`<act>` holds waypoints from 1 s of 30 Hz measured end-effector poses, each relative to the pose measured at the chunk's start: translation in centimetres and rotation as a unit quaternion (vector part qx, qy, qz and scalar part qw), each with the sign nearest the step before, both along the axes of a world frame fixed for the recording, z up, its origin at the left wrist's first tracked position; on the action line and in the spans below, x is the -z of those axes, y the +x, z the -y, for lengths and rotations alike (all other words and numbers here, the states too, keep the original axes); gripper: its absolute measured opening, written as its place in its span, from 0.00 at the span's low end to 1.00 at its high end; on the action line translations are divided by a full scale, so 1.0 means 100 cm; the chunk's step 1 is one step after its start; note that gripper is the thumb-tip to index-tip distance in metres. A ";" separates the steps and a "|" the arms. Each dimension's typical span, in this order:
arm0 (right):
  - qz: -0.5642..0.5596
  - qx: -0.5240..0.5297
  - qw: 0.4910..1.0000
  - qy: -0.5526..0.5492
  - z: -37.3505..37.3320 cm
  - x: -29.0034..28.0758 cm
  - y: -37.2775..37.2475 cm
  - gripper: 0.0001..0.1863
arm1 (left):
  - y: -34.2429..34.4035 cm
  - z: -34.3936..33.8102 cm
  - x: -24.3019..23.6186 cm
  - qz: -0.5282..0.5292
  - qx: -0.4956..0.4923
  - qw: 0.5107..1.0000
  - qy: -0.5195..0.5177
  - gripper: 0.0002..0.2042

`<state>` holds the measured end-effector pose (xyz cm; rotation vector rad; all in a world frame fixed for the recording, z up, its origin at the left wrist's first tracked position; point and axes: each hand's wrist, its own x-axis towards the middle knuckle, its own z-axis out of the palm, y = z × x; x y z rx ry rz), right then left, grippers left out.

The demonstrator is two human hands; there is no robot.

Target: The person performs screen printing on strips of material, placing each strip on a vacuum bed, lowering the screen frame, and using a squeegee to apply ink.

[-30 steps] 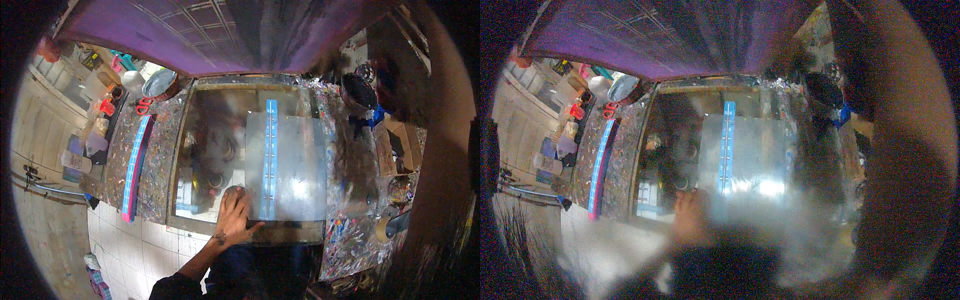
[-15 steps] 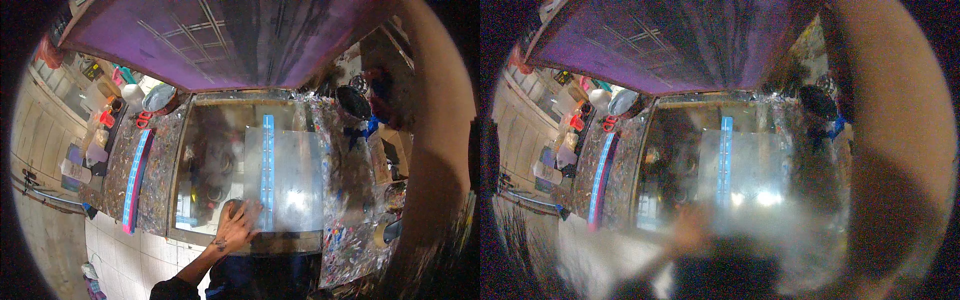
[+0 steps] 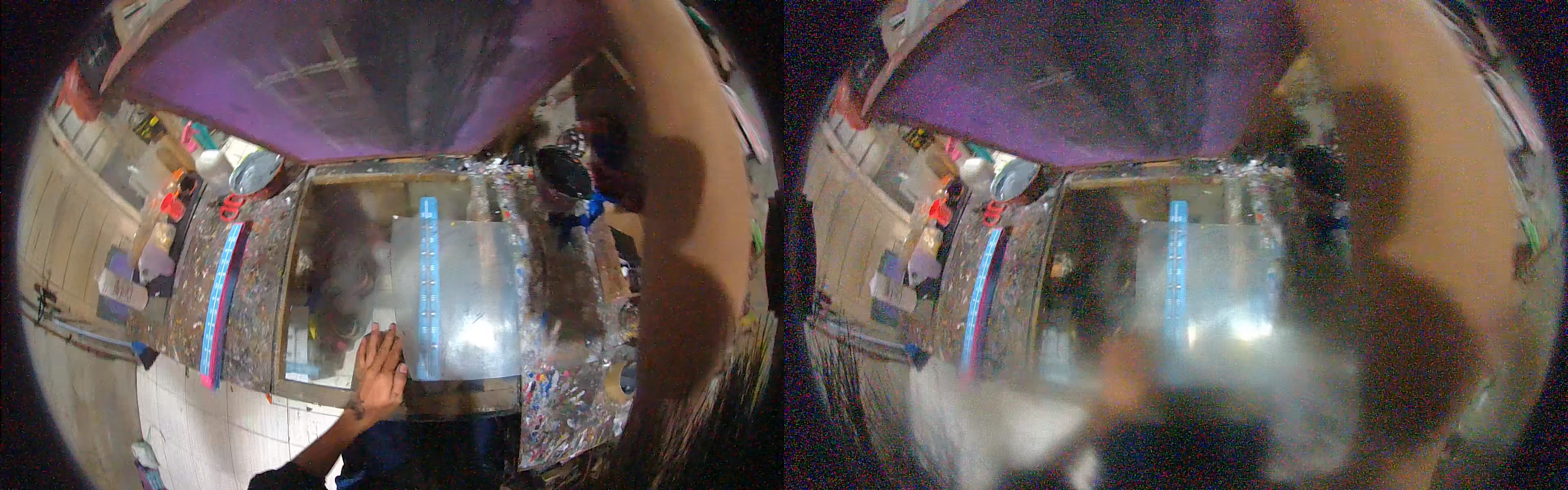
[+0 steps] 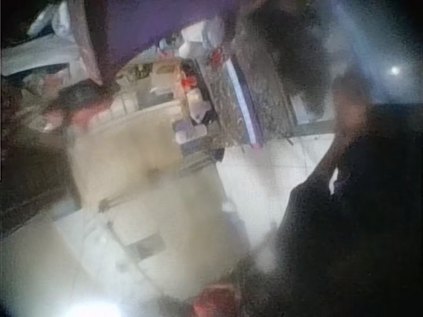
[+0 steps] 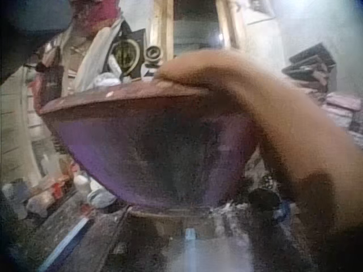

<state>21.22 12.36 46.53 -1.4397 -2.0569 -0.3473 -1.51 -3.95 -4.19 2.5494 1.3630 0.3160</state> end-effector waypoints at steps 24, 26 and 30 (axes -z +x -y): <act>0.005 -0.082 0.911 -0.403 0.213 0.353 0.002 0.18 | -0.034 0.119 -0.049 0.725 -0.300 0.505 -0.361 0.26; 0.009 -0.135 0.904 -0.406 0.221 0.367 0.003 0.17 | -0.026 0.119 -0.032 0.706 -0.287 0.515 -0.392 0.27; 0.082 -0.069 0.960 -0.257 0.183 0.391 -0.018 0.14 | -0.027 0.133 -0.028 0.682 -0.299 0.541 -0.391 0.27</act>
